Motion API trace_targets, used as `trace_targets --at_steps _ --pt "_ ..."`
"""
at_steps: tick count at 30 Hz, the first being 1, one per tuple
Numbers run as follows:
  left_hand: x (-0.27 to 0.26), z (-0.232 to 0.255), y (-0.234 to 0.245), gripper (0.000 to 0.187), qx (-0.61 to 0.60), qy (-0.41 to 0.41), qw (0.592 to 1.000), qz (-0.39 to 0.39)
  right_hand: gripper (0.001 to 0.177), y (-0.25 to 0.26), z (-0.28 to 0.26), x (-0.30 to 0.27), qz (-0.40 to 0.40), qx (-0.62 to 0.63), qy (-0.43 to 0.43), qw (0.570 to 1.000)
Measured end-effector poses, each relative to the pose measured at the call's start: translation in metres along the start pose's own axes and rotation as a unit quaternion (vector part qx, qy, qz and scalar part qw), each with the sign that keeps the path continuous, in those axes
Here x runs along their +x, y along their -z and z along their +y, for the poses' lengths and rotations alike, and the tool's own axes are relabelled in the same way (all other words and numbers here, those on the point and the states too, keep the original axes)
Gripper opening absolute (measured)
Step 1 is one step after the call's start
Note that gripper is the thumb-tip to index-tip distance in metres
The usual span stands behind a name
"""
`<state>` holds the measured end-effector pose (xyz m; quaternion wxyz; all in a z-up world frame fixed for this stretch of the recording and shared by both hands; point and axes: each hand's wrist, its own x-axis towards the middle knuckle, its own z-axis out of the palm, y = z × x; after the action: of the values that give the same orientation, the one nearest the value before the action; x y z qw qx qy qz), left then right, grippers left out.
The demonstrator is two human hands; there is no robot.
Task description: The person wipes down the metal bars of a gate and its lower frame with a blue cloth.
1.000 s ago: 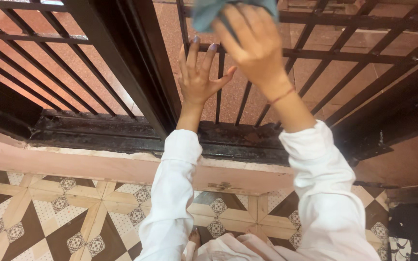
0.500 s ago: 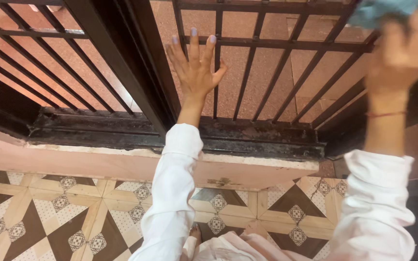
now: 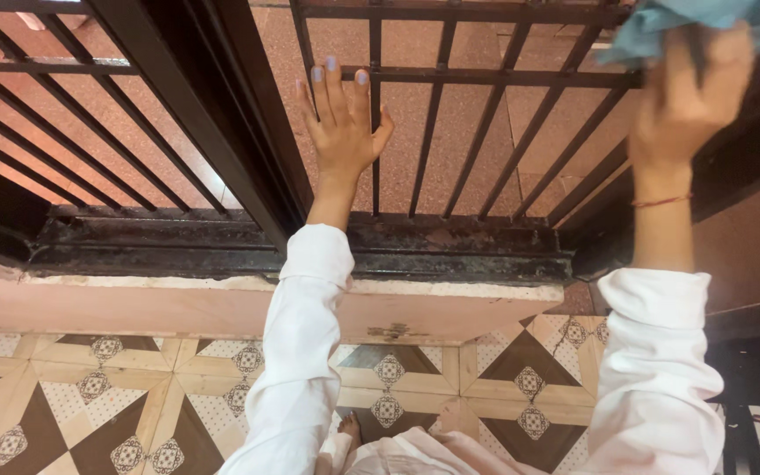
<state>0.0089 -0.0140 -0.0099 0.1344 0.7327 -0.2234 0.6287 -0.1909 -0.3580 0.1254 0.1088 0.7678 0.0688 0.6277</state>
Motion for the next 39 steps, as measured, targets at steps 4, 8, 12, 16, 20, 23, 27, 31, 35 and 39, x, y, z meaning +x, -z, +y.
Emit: trace_targets --at_steps 4,8,12,16,20,23,27,31,35,39 --pt "-0.001 0.001 -0.001 0.087 -0.013 0.007 1.000 0.014 0.050 -0.050 -0.023 0.001 0.024 0.049 0.042 0.998" --pt "-0.005 0.002 0.002 0.084 -0.030 0.015 0.999 -0.002 0.042 -0.078 -0.051 -0.012 0.019 0.095 -0.007 0.995" --pt "-0.004 0.003 0.004 0.082 -0.047 0.019 0.999 0.007 0.036 -0.110 -0.083 -0.004 0.050 0.096 0.004 0.994" --pt "-0.003 0.004 0.005 0.079 -0.042 0.021 0.999 0.007 0.019 -0.124 -0.126 0.021 0.066 0.193 0.029 0.979" --pt "-0.005 0.006 0.006 0.075 -0.042 0.029 0.999 0.008 0.033 -0.099 -0.177 0.059 0.043 0.207 0.095 0.973" --pt "-0.006 0.006 0.003 0.070 -0.040 0.029 0.999 0.012 0.039 -0.086 -0.201 0.092 0.014 0.249 0.132 0.959" --pt "-0.012 0.005 0.000 0.072 -0.047 0.021 0.999 -0.004 0.045 -0.088 -0.221 0.117 -0.021 0.339 0.164 0.926" --pt "-0.010 0.005 -0.001 0.072 -0.052 0.018 0.998 0.010 0.040 -0.088 -0.227 0.122 0.000 0.338 0.130 0.932" --pt "-0.005 0.006 0.001 0.067 -0.051 0.026 0.998 0.028 0.025 -0.083 -0.222 0.112 0.036 0.222 0.086 0.971" --pt "-0.004 0.007 0.003 0.069 -0.054 0.028 0.998 0.029 0.025 -0.077 -0.199 0.092 0.028 0.115 0.074 0.990"
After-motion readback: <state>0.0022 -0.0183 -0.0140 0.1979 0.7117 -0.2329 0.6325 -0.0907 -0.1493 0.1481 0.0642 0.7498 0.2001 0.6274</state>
